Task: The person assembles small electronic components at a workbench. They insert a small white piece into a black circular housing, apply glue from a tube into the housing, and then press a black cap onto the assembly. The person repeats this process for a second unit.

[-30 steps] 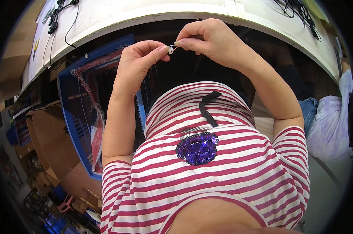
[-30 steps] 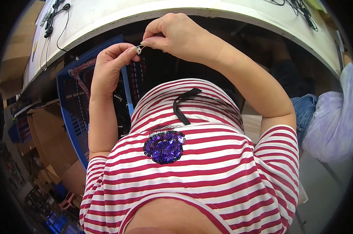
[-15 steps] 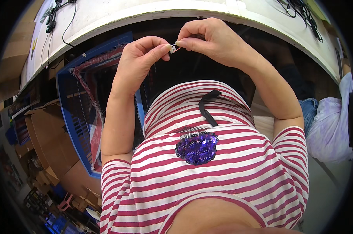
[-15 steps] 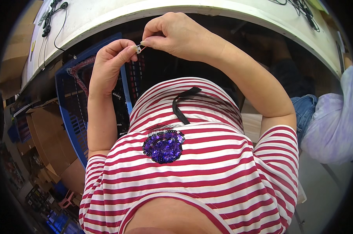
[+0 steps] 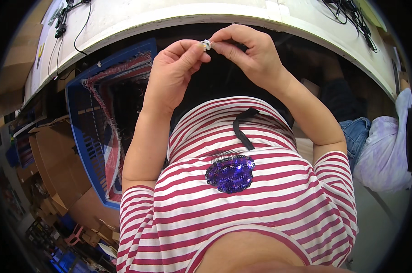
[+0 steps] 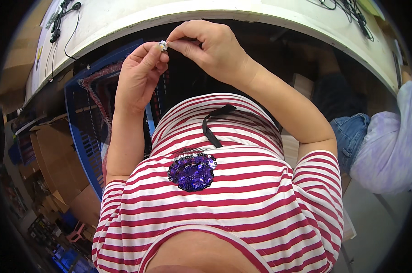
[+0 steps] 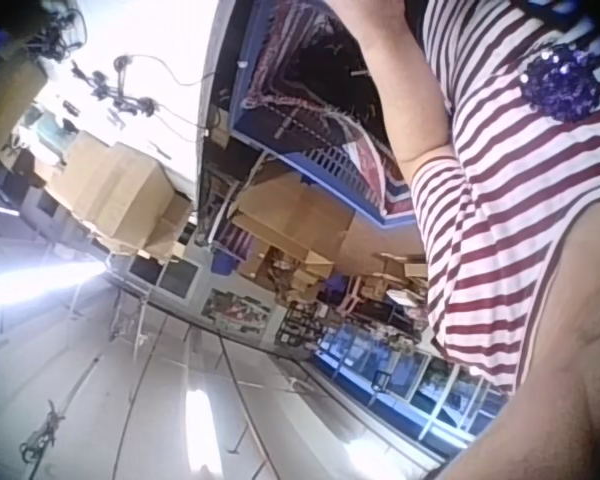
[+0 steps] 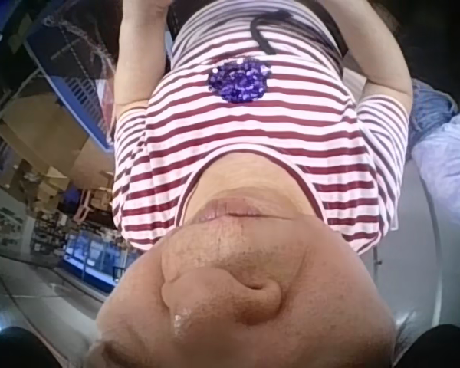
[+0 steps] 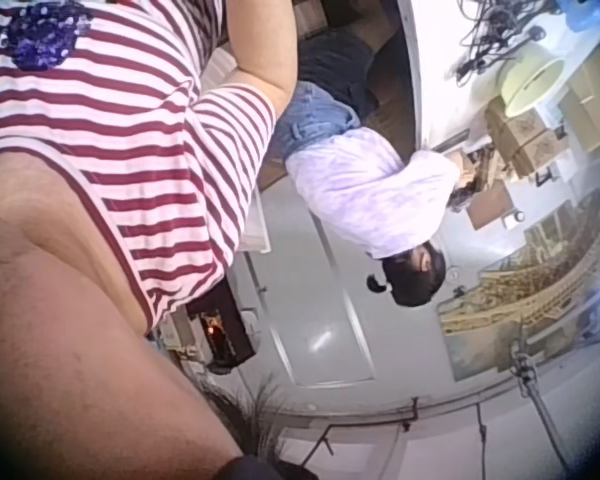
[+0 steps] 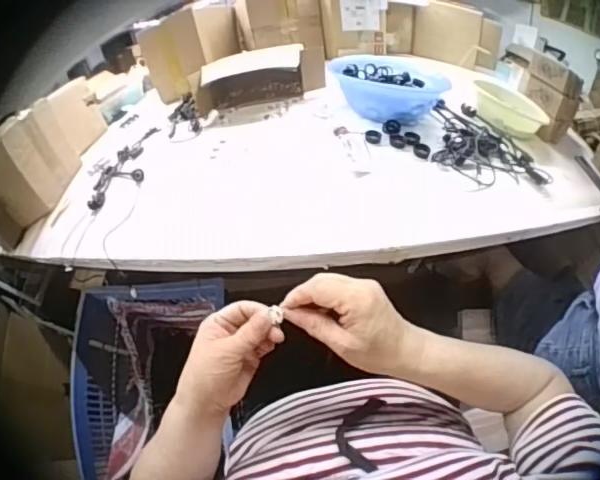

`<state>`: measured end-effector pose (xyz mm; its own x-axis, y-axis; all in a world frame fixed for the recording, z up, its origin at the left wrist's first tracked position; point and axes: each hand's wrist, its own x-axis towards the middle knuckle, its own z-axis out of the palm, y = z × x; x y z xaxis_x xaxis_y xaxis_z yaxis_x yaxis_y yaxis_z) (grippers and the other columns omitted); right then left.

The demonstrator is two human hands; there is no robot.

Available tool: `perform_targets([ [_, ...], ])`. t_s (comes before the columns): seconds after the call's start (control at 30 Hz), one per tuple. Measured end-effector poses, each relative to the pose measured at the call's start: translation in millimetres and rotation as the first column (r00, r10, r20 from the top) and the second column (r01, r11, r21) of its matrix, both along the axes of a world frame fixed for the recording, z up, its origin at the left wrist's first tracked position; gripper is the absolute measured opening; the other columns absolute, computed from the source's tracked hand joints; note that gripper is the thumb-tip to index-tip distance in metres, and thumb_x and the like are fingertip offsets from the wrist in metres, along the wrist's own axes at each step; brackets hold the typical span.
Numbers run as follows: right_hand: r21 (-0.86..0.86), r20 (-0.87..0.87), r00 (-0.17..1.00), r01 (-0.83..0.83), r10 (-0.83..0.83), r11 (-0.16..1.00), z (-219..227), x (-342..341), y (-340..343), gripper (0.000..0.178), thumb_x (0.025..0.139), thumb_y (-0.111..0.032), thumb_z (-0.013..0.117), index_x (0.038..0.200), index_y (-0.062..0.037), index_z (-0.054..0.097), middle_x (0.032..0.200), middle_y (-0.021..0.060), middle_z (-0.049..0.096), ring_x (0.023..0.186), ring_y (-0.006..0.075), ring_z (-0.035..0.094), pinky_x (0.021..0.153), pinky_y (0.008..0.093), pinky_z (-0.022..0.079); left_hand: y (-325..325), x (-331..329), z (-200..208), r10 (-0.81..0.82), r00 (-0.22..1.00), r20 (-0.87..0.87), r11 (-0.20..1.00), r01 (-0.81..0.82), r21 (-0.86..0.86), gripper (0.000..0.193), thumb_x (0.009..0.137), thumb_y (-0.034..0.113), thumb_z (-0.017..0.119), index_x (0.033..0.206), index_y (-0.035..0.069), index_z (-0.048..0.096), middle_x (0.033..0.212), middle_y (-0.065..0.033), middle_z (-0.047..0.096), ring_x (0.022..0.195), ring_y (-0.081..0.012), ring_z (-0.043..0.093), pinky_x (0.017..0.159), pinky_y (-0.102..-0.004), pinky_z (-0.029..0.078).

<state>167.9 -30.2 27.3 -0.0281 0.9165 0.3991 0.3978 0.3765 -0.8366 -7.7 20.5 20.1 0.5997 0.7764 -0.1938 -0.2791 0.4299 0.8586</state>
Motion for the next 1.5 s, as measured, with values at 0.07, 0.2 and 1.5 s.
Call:
perform_targets([
  [0.07,-0.048,-0.025,1.0,-0.012,0.01,0.999,-0.8,2.0,0.4,0.014,0.081,-0.011,0.061,0.092,-0.0023,0.062,0.08,0.009,0.063,0.07,0.0168,0.061,0.063,0.0247,0.048,-4.1,0.4,7.3,0.01,0.992,-0.128,0.993,0.005,0.116,0.013,0.086,0.013,0.059,0.093,0.002,0.061,0.079,-0.0034,0.062,0.067,-0.0062,0.053,0.062,-0.0166,0.041],
  [0.2,-0.064,-0.053,0.999,-0.003,0.0,0.998,-1.1,1.4,-0.8,0.012,0.081,-0.01,0.061,0.09,-0.0016,0.062,0.079,0.0086,0.063,0.069,0.0162,0.06,0.062,0.024,0.047,-5.2,0.1,9.4,0.026,0.989,-0.148,0.979,0.004,0.201,0.013,0.084,0.012,0.061,0.091,0.001,0.062,0.078,-0.0032,0.062,0.067,-0.0049,0.055,0.061,-0.0145,0.04],
  [1.5,-0.287,-0.831,0.553,-0.341,-0.055,0.895,8.8,-8.1,8.7,0.017,0.087,-0.015,0.057,0.098,-0.0024,0.058,0.09,0.0062,0.062,0.08,0.0133,0.062,0.072,0.0257,0.051,-26.3,9.3,-30.6,-0.013,0.993,-0.118,0.978,0.037,0.204,0.072,0.061,0.002,0.078,0.121,0.006,0.038,0.113,-0.0094,0.048,0.101,-0.019,0.052,0.087,-0.0286,0.045],
])
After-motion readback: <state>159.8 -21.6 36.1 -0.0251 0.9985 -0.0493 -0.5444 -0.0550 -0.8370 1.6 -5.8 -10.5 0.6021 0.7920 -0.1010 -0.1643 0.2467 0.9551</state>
